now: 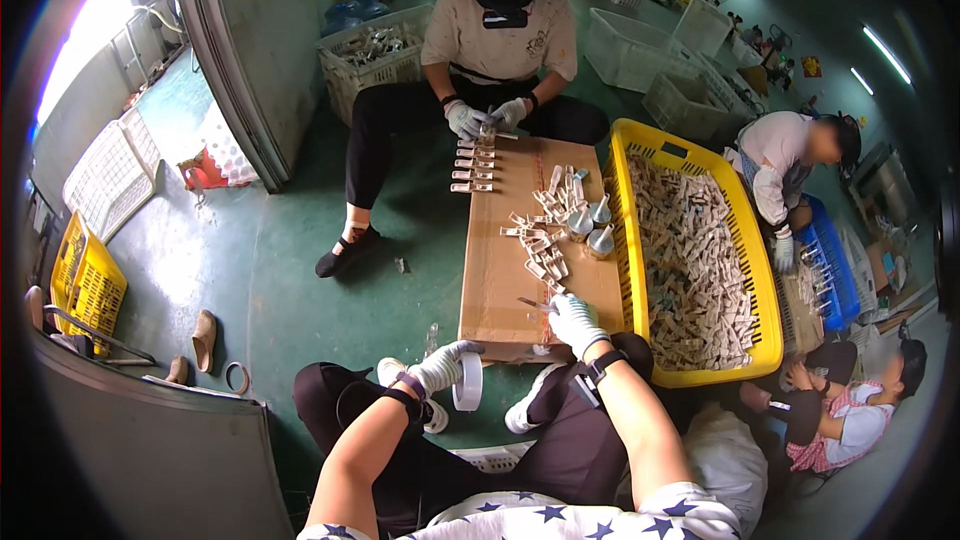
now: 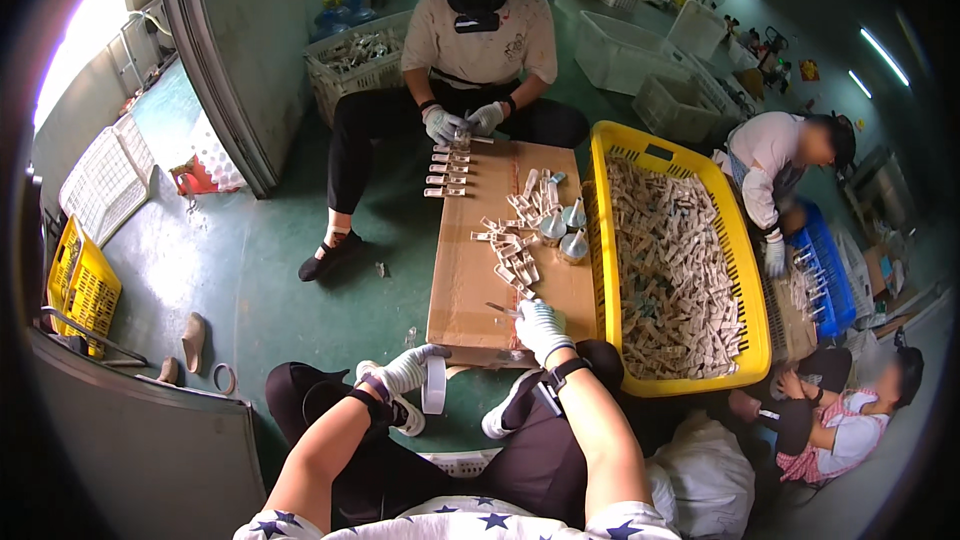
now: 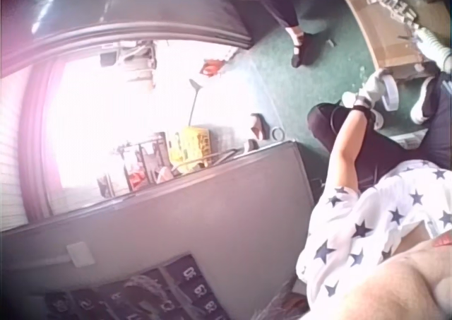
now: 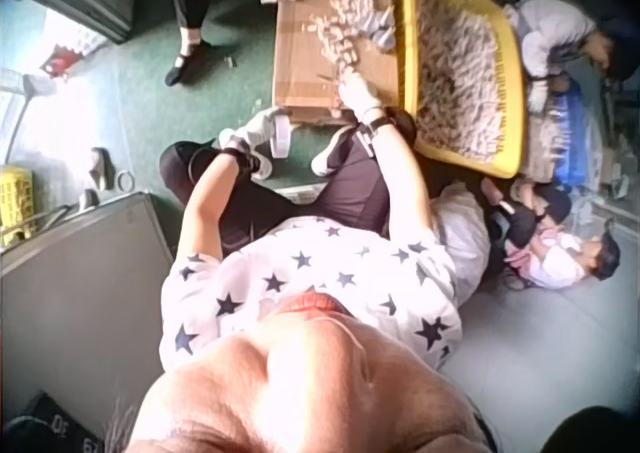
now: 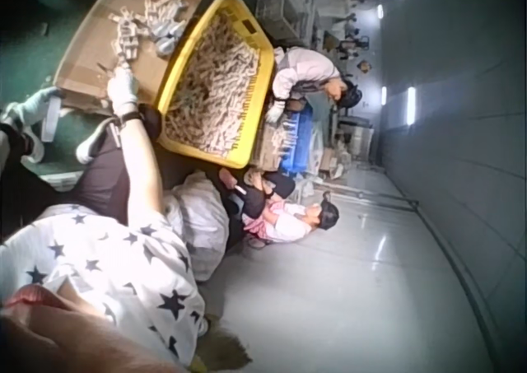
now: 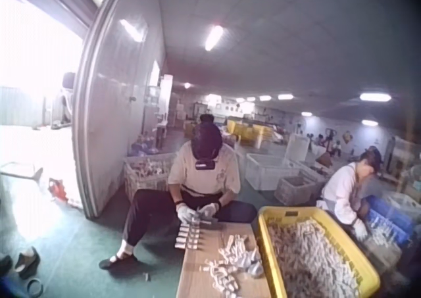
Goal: Assembling small plastic and metal spring clips while sitting on a workshop floor.
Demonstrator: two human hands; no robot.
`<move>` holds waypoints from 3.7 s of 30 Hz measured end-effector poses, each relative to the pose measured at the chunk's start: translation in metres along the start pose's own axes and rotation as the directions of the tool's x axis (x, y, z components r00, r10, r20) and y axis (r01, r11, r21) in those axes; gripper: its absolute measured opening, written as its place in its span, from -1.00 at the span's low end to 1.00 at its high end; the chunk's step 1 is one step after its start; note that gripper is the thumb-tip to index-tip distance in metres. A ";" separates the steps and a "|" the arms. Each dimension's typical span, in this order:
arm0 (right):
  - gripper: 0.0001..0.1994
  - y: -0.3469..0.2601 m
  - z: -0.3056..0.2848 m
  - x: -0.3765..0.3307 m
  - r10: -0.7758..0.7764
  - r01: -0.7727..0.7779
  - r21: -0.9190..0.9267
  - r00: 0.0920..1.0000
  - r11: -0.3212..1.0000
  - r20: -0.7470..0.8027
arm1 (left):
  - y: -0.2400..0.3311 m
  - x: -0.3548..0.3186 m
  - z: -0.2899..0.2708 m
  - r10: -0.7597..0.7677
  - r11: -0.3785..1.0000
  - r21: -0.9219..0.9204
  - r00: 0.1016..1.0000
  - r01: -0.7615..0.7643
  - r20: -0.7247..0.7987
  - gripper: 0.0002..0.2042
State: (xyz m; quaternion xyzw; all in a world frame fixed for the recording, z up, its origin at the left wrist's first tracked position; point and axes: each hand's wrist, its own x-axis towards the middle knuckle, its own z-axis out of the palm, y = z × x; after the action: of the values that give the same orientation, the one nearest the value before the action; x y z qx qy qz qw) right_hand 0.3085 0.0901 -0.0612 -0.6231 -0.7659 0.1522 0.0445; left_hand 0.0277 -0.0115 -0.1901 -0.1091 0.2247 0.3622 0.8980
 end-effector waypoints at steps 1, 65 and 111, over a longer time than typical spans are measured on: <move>-0.76 0.002 0.003 -0.002 -0.031 0.033 -0.048 0.998 0.998 0.051 | -0.006 -0.004 0.015 -0.014 1.000 -0.002 1.000 0.014 -0.003 -0.85; -0.75 -0.017 0.031 -0.003 0.000 0.000 -0.107 1.000 0.994 -0.002 | -0.005 0.020 -0.033 0.376 0.454 0.769 0.879 -0.450 0.293 -0.82; -0.74 -0.016 0.034 -0.006 0.006 -0.009 -0.181 1.000 0.983 -0.020 | -0.003 0.032 -0.033 0.406 0.170 0.891 0.853 -0.422 0.327 -0.55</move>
State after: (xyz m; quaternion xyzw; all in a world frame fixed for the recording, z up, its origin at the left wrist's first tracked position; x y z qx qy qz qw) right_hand 0.2859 0.0759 -0.0879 -0.6290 -0.7737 0.0760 -0.0053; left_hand 0.0393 -0.0058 -0.2346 0.5050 0.4072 0.3893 0.6540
